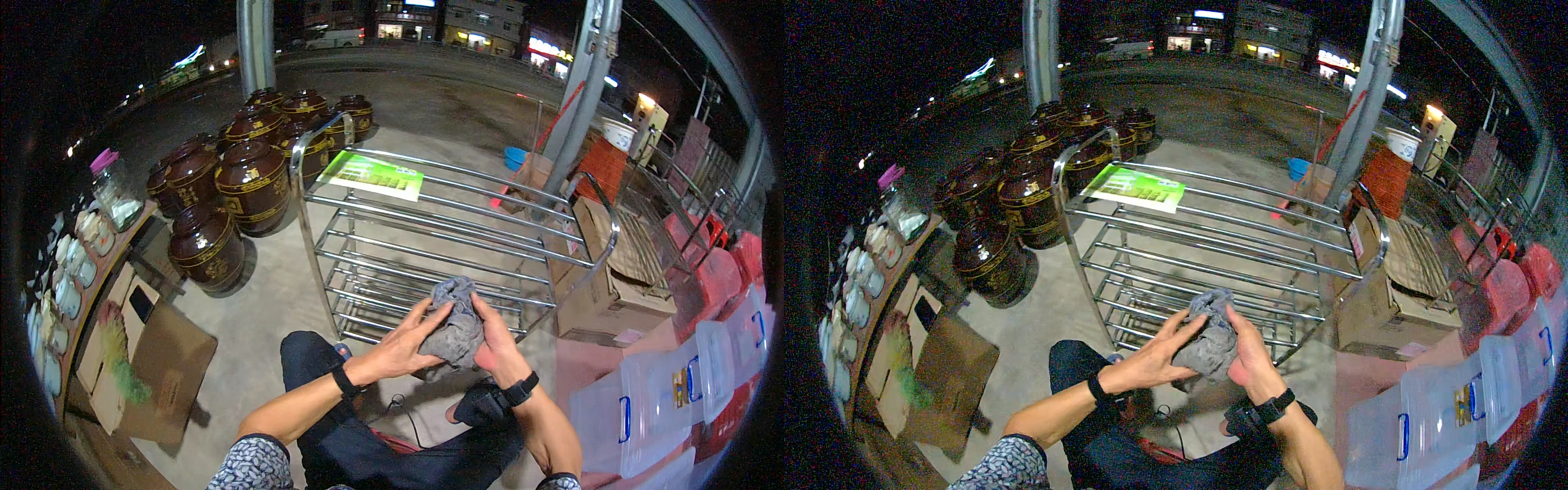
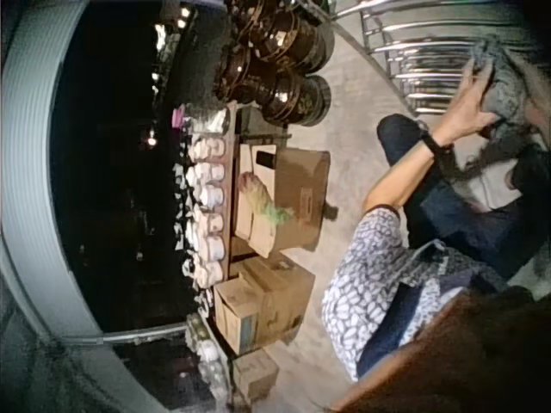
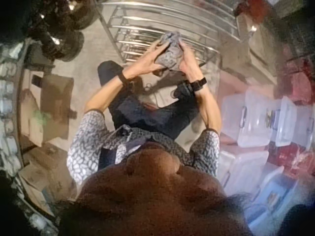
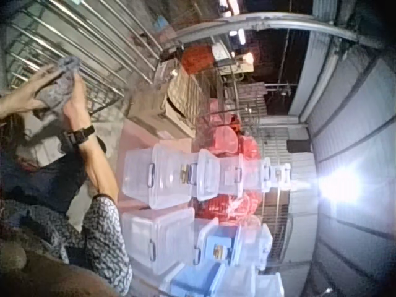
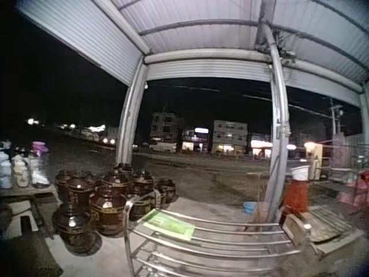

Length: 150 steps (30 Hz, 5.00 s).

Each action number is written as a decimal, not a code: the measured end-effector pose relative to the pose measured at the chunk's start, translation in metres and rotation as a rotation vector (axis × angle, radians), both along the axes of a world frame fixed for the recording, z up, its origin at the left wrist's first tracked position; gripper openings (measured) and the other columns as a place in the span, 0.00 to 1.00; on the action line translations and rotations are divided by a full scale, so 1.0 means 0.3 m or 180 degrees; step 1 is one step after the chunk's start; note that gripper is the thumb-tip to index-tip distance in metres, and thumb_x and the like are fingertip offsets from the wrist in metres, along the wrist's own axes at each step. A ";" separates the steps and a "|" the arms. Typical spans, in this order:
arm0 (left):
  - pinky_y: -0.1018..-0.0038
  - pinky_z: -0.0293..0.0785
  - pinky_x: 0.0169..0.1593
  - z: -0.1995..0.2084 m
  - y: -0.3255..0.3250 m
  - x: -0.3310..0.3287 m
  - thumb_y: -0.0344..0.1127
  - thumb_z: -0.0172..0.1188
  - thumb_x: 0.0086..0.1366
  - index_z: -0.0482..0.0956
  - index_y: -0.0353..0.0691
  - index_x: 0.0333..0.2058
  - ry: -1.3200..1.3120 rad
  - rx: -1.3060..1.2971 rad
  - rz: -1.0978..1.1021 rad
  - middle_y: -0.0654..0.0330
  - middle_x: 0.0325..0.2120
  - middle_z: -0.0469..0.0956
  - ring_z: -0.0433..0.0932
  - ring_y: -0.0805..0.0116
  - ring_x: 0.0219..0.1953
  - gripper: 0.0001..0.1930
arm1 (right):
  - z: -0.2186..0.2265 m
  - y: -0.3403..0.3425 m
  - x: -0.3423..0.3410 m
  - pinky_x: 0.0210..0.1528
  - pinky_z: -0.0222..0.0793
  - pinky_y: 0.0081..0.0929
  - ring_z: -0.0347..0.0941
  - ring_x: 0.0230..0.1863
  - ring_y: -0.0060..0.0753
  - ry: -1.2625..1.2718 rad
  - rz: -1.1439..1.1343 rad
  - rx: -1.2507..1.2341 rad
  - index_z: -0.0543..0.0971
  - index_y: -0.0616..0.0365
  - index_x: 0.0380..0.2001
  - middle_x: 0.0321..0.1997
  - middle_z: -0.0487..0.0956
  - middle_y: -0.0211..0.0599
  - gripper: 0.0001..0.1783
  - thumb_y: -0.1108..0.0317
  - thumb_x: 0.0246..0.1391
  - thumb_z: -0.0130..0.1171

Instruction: Cleaning a metal drying rack with a cloth.

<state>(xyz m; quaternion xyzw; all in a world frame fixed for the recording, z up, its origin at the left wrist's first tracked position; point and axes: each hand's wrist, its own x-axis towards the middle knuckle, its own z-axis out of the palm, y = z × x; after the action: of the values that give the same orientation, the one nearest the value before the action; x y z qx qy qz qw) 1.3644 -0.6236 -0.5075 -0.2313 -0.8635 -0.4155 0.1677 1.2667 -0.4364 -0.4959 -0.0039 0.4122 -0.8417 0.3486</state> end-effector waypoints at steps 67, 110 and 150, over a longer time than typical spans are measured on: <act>0.49 0.70 0.59 0.036 -0.514 -0.566 0.46 0.62 0.60 0.70 0.43 0.59 -0.1240 -0.2138 0.3313 0.37 0.57 0.65 0.65 0.38 0.61 0.30 | 0.255 0.579 -0.413 0.57 0.56 0.26 0.66 0.52 0.23 0.3029 -0.2176 0.1588 0.76 0.58 0.49 0.48 0.77 0.32 0.28 0.42 0.68 0.46; 0.43 0.73 0.50 -0.092 -0.310 -1.258 0.41 0.53 0.66 0.82 0.44 0.47 -0.0475 -0.4238 0.1515 0.49 0.50 0.79 0.76 0.41 0.53 0.15 | 0.245 0.543 -0.395 0.29 0.50 0.12 0.56 0.32 0.09 0.3046 -0.2228 0.1354 0.75 0.52 0.43 0.42 0.78 0.26 0.23 0.43 0.68 0.48; 0.59 0.78 0.39 0.080 0.329 -0.439 0.28 0.62 0.51 0.70 0.43 0.58 0.0358 -0.2401 0.0685 0.48 0.41 0.70 0.74 0.50 0.44 0.31 | 0.261 0.616 -0.369 0.47 0.59 0.21 0.65 0.45 0.17 0.3107 -0.1787 0.1795 0.77 0.53 0.43 0.45 0.79 0.26 0.25 0.43 0.69 0.45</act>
<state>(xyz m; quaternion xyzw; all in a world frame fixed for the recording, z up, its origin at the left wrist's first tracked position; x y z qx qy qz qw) 1.2326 -0.5249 -0.4835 -0.2073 -0.9643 -0.0359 0.1607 1.1560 -0.2515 -0.4175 -0.1873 0.7153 -0.6614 -0.1263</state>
